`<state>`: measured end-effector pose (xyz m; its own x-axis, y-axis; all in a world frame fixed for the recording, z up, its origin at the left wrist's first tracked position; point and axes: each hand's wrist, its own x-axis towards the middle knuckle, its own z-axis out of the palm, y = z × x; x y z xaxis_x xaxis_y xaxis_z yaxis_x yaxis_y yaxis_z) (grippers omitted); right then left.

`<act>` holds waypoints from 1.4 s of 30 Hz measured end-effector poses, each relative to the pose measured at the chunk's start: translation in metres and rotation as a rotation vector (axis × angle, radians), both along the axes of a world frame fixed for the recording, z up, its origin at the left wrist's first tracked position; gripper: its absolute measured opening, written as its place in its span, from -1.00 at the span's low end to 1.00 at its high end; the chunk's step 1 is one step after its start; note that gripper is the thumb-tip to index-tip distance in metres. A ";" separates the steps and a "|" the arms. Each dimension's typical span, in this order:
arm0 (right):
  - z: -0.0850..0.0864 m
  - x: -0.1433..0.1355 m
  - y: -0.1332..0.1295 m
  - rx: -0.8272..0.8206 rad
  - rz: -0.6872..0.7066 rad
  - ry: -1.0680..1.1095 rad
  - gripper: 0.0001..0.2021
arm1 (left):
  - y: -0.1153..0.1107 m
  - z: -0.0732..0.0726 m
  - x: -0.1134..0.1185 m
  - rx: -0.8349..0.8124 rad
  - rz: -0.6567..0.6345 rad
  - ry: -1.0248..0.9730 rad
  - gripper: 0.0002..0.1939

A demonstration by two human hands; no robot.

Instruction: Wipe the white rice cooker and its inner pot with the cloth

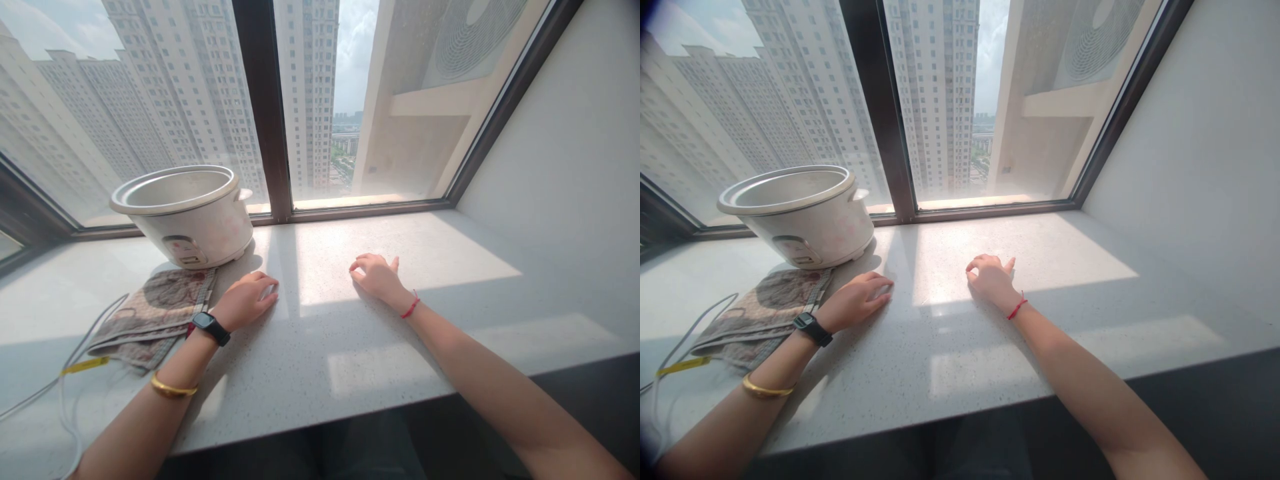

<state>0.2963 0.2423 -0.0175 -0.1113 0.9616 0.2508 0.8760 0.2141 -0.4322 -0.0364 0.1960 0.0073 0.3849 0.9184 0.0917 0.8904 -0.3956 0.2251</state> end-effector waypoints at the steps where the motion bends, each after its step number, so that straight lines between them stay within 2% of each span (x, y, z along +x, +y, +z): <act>1: 0.000 -0.001 0.000 -0.006 0.011 0.005 -0.81 | 0.000 0.000 0.000 0.001 0.000 0.000 -0.58; 8: 0.000 -0.003 -0.002 -0.036 0.054 0.015 -0.82 | -0.001 0.003 0.002 -0.006 0.000 -0.005 -0.58; 15: 0.002 0.002 -0.001 -0.010 -0.018 -0.008 -0.83 | -0.002 0.003 0.002 0.012 -0.004 -0.012 -0.61; 23: 0.002 -0.007 -0.006 -0.021 0.077 0.015 -0.88 | -0.002 0.001 0.001 0.015 -0.002 -0.003 -0.61; 30: 0.003 0.000 -0.002 -0.022 -0.007 -0.008 -0.85 | -0.002 0.002 0.002 0.012 -0.010 -0.003 -0.62; 38: 0.000 -0.004 -0.003 -0.033 0.055 0.010 -0.83 | -0.002 0.003 0.003 0.006 -0.003 -0.019 -0.62; 42: -0.001 -0.001 -0.002 -0.009 0.024 0.021 -0.83 | -0.002 0.002 0.003 0.006 -0.008 -0.029 -0.63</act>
